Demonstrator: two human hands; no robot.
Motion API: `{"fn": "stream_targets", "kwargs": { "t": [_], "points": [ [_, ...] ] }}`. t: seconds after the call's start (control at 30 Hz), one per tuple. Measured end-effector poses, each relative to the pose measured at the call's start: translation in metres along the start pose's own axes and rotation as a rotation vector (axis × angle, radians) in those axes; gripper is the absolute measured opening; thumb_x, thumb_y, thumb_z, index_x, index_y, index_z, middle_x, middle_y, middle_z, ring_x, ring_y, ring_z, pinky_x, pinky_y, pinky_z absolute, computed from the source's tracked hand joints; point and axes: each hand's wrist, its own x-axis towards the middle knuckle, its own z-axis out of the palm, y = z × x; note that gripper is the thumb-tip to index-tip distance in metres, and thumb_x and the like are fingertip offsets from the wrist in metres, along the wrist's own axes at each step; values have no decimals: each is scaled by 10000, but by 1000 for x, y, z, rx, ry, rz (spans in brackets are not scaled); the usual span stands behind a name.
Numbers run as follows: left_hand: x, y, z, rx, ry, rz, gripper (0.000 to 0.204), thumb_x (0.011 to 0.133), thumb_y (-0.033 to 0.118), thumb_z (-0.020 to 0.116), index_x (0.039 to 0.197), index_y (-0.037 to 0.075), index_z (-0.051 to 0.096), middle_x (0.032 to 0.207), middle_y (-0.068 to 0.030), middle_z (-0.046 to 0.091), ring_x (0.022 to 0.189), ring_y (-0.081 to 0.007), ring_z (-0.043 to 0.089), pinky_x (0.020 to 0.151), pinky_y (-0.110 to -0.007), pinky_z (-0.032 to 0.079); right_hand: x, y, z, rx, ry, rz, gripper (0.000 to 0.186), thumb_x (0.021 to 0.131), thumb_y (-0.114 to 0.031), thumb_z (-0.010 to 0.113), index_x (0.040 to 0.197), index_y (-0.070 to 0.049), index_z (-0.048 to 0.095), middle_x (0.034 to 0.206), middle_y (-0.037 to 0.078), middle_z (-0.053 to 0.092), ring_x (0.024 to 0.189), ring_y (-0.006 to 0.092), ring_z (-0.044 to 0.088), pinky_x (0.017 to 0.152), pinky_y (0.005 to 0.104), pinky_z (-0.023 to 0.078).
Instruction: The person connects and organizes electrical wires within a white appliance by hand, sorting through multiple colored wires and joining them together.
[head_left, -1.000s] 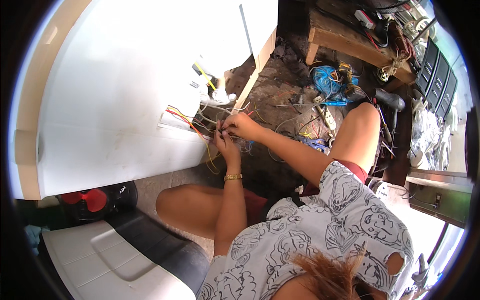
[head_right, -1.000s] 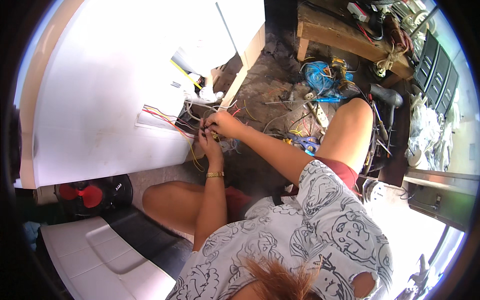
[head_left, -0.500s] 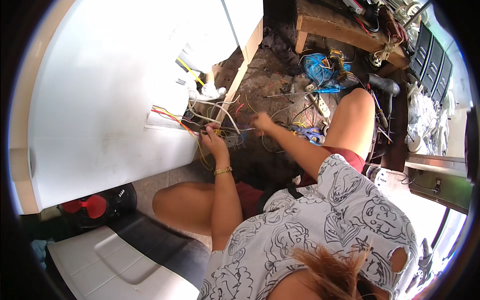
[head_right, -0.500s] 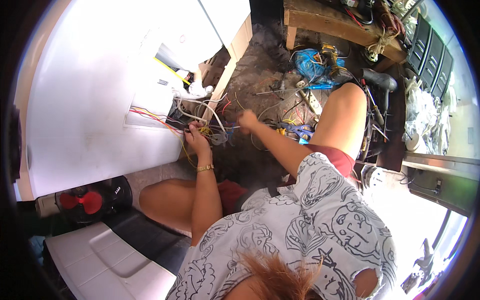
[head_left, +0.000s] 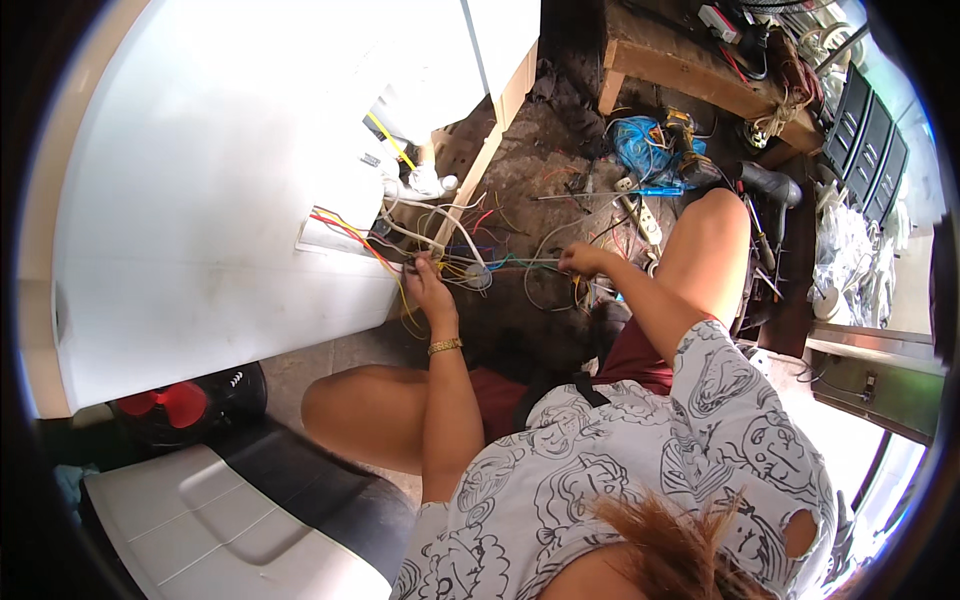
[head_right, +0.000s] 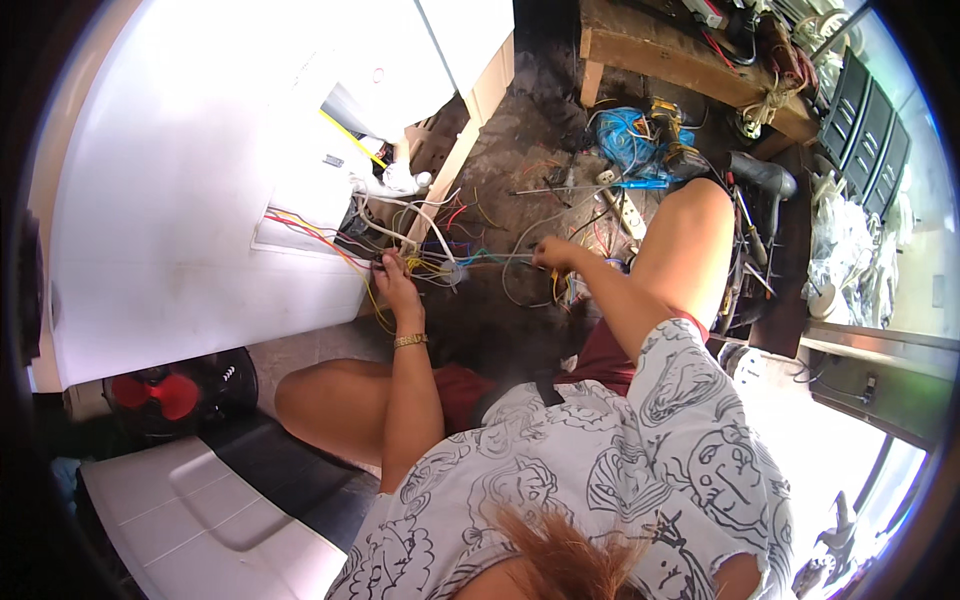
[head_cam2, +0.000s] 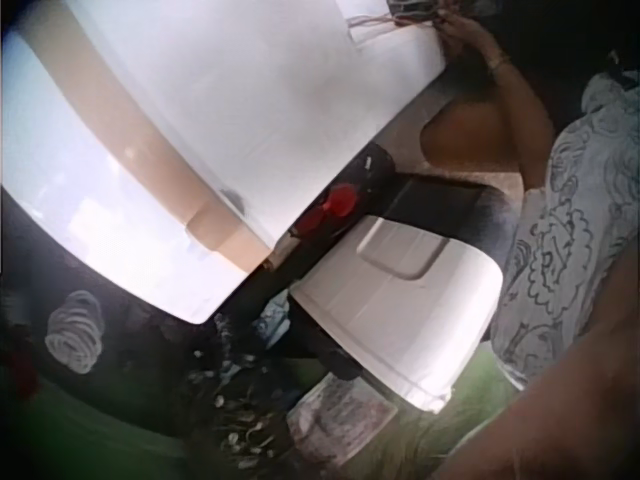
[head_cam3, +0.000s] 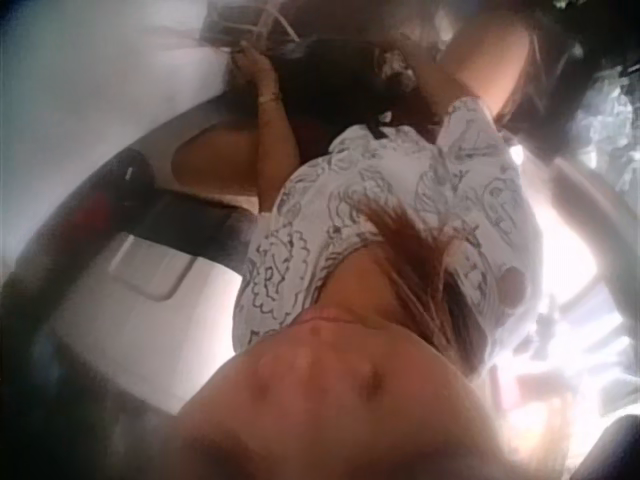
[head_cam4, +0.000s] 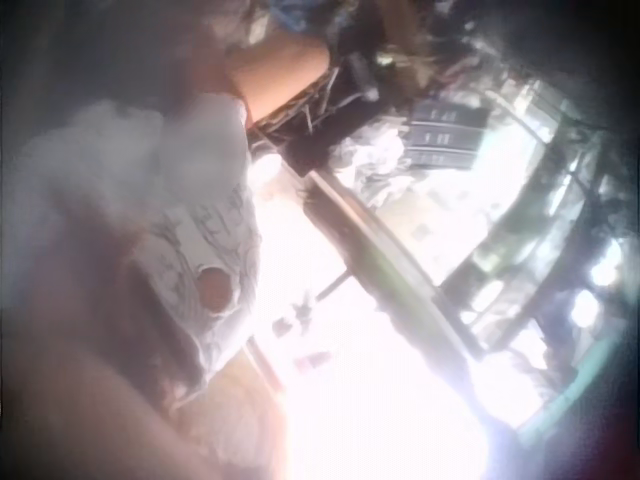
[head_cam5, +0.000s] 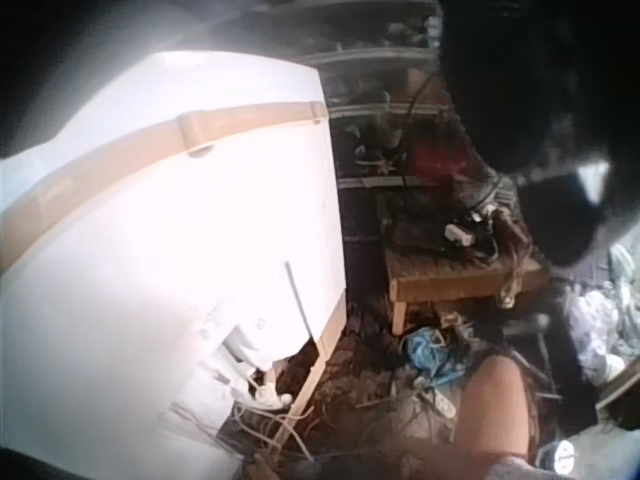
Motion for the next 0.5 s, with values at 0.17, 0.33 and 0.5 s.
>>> {"fn": "stream_targets", "kwargs": {
  "t": [0.17, 0.33, 0.5],
  "points": [
    [-5, 1, 18, 39, -27, 39, 159, 984, 198, 451, 976, 50, 505, 728, 32, 422, 644, -66, 389, 598, -223, 337, -15, -83, -46, -373, 548, -459, 199, 795, -194, 619, 925, -44, 637, 887, 189, 649, 801, 358, 620, 722, 414, 494],
    [-2, -2, 9, 52, -66, 115, 161, 981, 187, 457, 1020, 38, 501, 869, -6, 520, 780, -98, 488, 726, -247, 404, -26, -217, -9, -385, 248, -810, 283, 756, -156, 679, 990, -38, 573, 887, 174, 655, 861, 355, 625, 740, 444, 488],
    [-11, -1, 18, -11, -79, -9, 217, 980, 169, 446, 1102, -5, 487, 1000, -57, 552, 900, -118, 502, 789, -261, 416, -15, -248, 6, -280, 144, -866, 241, 733, -154, 696, 880, -32, 548, 807, 149, 633, 792, 341, 624, 679, 417, 476]
  ]
}}
